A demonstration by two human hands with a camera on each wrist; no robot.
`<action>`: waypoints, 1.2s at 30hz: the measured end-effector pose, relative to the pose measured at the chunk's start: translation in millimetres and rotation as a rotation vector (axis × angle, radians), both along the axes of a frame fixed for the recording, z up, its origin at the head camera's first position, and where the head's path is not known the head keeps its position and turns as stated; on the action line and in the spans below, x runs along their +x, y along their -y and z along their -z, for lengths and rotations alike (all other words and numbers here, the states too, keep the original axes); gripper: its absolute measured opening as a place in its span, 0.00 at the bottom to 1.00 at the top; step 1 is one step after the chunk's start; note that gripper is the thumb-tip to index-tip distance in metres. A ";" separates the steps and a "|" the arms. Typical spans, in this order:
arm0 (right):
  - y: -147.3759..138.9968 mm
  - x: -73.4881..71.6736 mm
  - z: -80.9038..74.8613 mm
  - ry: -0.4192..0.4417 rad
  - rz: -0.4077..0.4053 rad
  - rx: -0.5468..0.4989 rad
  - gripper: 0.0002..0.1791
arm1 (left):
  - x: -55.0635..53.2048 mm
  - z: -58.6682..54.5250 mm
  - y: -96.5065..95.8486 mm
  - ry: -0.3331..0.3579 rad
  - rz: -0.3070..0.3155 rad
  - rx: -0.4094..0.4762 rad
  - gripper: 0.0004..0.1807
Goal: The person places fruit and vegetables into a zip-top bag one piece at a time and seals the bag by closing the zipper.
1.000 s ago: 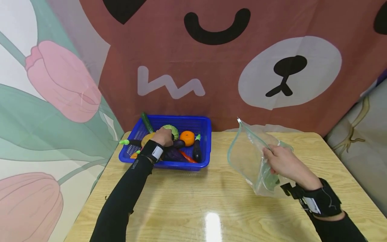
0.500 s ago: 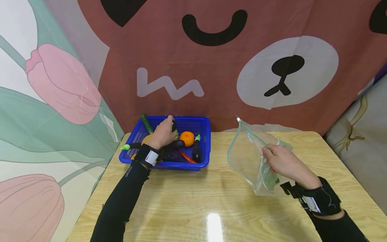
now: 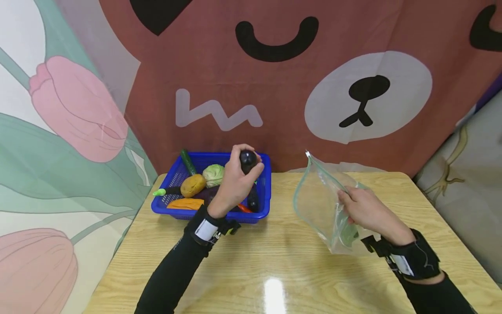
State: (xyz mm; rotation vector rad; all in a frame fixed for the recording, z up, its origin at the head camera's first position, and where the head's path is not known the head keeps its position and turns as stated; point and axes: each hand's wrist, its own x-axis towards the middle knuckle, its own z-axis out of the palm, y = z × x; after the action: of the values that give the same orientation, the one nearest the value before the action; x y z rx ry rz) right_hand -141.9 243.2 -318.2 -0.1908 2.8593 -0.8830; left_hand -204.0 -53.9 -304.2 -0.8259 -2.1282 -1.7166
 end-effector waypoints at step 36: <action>14.9 23.7 -31.7 -0.190 0.030 0.053 0.24 | 39.2 20.0 -91.3 -0.001 0.470 -0.666 0.20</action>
State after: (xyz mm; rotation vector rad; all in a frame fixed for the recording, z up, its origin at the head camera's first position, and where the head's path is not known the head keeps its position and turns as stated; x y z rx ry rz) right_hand -118.1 228.4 -286.5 -0.2386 3.0644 -0.8343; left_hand -164.7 37.4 -324.2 -1.6023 -2.6970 -1.1398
